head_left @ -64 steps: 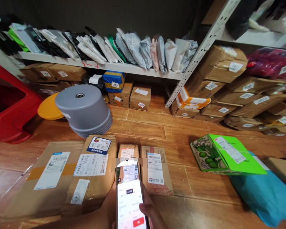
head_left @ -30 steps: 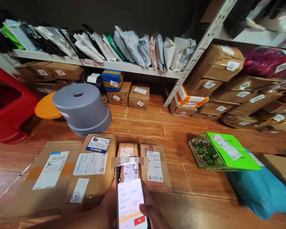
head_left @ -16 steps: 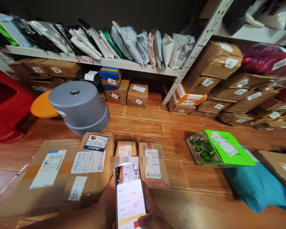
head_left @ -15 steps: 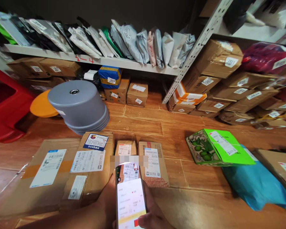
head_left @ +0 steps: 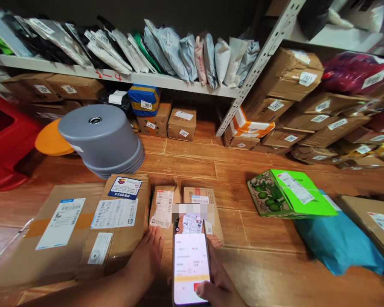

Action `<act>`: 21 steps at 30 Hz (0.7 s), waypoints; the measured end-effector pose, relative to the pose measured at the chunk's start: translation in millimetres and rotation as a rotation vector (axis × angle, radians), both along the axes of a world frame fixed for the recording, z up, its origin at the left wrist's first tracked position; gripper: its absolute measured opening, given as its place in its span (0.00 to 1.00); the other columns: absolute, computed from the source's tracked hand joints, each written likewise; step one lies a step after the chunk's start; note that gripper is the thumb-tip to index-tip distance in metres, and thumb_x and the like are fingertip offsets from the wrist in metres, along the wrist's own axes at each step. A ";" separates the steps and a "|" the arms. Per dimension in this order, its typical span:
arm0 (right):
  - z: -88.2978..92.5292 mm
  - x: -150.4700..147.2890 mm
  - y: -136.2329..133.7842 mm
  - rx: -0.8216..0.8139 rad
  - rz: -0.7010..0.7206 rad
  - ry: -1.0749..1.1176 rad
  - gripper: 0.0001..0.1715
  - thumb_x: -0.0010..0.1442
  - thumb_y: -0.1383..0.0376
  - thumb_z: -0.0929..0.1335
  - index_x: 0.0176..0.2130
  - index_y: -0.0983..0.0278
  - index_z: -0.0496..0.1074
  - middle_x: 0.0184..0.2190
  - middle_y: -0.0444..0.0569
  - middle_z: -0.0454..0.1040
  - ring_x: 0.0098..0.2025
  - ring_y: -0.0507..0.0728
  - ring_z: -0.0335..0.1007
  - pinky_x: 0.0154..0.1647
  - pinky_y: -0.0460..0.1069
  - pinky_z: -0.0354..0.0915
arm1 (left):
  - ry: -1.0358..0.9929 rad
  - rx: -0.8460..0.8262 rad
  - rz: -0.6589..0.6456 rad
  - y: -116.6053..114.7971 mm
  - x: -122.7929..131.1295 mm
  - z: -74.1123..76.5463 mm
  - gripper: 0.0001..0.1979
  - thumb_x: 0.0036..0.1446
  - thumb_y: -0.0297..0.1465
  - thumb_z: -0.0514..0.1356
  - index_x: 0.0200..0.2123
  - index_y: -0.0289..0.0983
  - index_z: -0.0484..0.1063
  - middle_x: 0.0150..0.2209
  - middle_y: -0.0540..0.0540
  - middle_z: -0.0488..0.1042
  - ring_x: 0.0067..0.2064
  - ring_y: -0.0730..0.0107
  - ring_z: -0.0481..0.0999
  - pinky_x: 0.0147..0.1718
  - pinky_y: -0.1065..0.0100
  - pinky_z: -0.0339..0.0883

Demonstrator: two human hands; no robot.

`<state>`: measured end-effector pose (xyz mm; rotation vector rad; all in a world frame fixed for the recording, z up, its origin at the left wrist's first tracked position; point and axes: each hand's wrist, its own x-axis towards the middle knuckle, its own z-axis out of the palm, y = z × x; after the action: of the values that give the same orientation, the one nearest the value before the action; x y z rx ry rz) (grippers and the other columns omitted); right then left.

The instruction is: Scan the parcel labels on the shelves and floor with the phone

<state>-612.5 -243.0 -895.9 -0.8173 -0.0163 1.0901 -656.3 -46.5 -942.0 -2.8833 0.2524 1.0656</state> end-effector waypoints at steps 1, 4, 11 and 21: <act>-0.7 -0.5 -3.3 -0.035 -0.018 0.018 0.55 0.47 0.59 0.76 0.62 0.56 0.42 0.45 0.53 0.78 0.41 0.62 0.79 0.39 0.54 0.69 | 0.021 0.024 -0.002 1.1 -0.2 1.2 0.23 0.62 0.28 0.52 0.60 0.29 0.63 0.63 0.28 0.58 0.65 0.47 0.58 0.63 0.50 0.57; -0.7 -1.7 -11.9 -0.103 -0.080 0.072 0.64 0.45 0.58 0.77 0.65 0.58 0.35 0.45 0.53 0.78 0.42 0.62 0.78 0.43 0.56 0.69 | -0.024 0.018 -0.035 3.7 -1.2 2.4 0.22 0.62 0.27 0.53 0.58 0.29 0.65 0.61 0.27 0.59 0.63 0.47 0.61 0.61 0.49 0.61; -5.9 0.3 -22.6 -0.181 -0.135 -0.001 0.67 0.45 0.57 0.76 0.66 0.61 0.31 0.47 0.55 0.78 0.43 0.62 0.77 0.41 0.52 0.67 | -0.210 0.059 -0.131 7.5 -11.5 -15.9 0.19 0.60 0.28 0.55 0.55 0.33 0.70 0.56 0.29 0.67 0.59 0.49 0.69 0.55 0.51 0.69; -16.8 1.2 -24.0 -0.121 -0.105 0.006 0.73 0.43 0.55 0.76 0.64 0.64 0.23 0.37 0.51 0.80 0.36 0.61 0.78 0.33 0.50 0.66 | 0.042 0.056 -0.063 9.1 34.0 33.1 0.31 0.58 0.34 0.59 0.62 0.25 0.58 0.65 0.28 0.46 0.68 0.48 0.49 0.65 0.49 0.52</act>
<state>-611.3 -266.9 -912.6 -0.9131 0.0977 1.0014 -622.3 -37.4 -908.9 -2.7865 0.3086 1.1046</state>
